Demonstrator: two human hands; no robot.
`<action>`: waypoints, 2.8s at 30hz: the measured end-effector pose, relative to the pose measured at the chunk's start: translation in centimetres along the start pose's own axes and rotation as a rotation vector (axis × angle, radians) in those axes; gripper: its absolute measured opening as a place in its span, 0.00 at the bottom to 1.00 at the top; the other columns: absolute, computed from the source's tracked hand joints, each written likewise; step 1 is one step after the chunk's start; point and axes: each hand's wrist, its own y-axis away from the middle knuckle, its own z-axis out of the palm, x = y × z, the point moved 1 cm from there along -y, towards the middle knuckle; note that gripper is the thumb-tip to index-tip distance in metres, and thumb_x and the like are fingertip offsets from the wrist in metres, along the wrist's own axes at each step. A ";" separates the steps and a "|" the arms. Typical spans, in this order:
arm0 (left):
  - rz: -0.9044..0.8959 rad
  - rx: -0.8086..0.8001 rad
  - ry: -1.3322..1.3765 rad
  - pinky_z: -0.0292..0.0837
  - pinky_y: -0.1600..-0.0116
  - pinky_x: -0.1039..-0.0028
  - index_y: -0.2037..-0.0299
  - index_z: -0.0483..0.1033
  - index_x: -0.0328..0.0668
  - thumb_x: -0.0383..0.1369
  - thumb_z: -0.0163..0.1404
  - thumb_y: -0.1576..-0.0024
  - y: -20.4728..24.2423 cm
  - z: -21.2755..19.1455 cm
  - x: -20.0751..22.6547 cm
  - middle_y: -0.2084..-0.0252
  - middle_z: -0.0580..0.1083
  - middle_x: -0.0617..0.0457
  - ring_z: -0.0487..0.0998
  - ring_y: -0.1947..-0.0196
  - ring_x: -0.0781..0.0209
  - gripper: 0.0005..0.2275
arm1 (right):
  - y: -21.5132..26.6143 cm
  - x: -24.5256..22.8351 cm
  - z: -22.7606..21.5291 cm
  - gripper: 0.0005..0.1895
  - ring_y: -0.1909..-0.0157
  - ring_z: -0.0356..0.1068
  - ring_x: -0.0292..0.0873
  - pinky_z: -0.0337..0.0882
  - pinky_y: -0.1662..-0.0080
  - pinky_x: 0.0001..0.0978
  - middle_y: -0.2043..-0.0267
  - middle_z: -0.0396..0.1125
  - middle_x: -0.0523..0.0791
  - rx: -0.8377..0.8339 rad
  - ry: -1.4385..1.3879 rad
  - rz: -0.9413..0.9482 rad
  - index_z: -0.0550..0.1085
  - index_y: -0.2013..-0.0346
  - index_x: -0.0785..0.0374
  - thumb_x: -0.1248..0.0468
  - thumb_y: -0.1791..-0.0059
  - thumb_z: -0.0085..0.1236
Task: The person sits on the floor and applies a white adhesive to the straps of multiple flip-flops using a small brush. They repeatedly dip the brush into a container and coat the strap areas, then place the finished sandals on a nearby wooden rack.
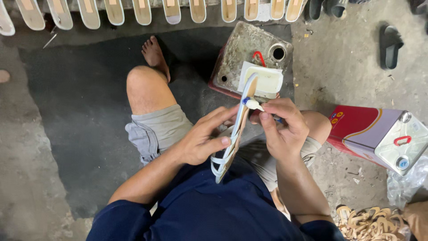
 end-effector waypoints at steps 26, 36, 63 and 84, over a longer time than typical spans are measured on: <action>-0.117 0.064 0.266 0.71 0.39 0.71 0.20 0.49 0.40 0.39 0.43 0.32 0.3 0.1 2.0 0.40 0.69 0.45 0.71 0.46 0.60 0.30 | 1.1 0.2 -1.4 0.09 0.54 0.74 0.44 0.73 0.56 0.29 0.55 0.71 0.52 -0.187 0.262 -0.153 0.76 0.56 0.64 0.74 0.50 0.63; -0.137 0.123 0.406 0.68 0.37 0.71 0.20 0.46 0.37 0.37 0.43 0.31 0.2 0.7 1.3 0.41 0.71 0.48 0.70 0.47 0.63 0.31 | 3.0 -0.9 -1.1 0.07 0.59 0.74 0.44 0.73 0.56 0.31 0.60 0.74 0.50 -0.138 0.397 -0.050 0.77 0.58 0.67 0.76 0.50 0.61; -0.103 0.239 0.147 0.75 0.39 0.71 0.27 0.54 0.39 0.40 0.44 0.28 1.7 -0.1 -2.2 0.39 0.67 0.46 0.74 0.43 0.61 0.23 | 0.7 3.1 -4.9 0.03 0.64 0.74 0.38 0.73 0.60 0.26 0.59 0.74 0.48 -0.200 -0.064 0.118 0.76 0.58 0.66 0.71 0.47 0.57; -0.296 0.455 0.826 0.76 0.45 0.69 0.42 0.73 0.31 0.27 0.58 0.40 2.9 -0.2 -9.8 0.50 0.78 0.50 0.78 0.51 0.63 0.17 | 1.3 8.2 -7.2 0.07 0.58 0.74 0.48 0.72 0.57 0.40 0.58 0.76 0.48 -0.255 0.886 0.349 0.81 0.56 0.57 0.63 0.48 0.61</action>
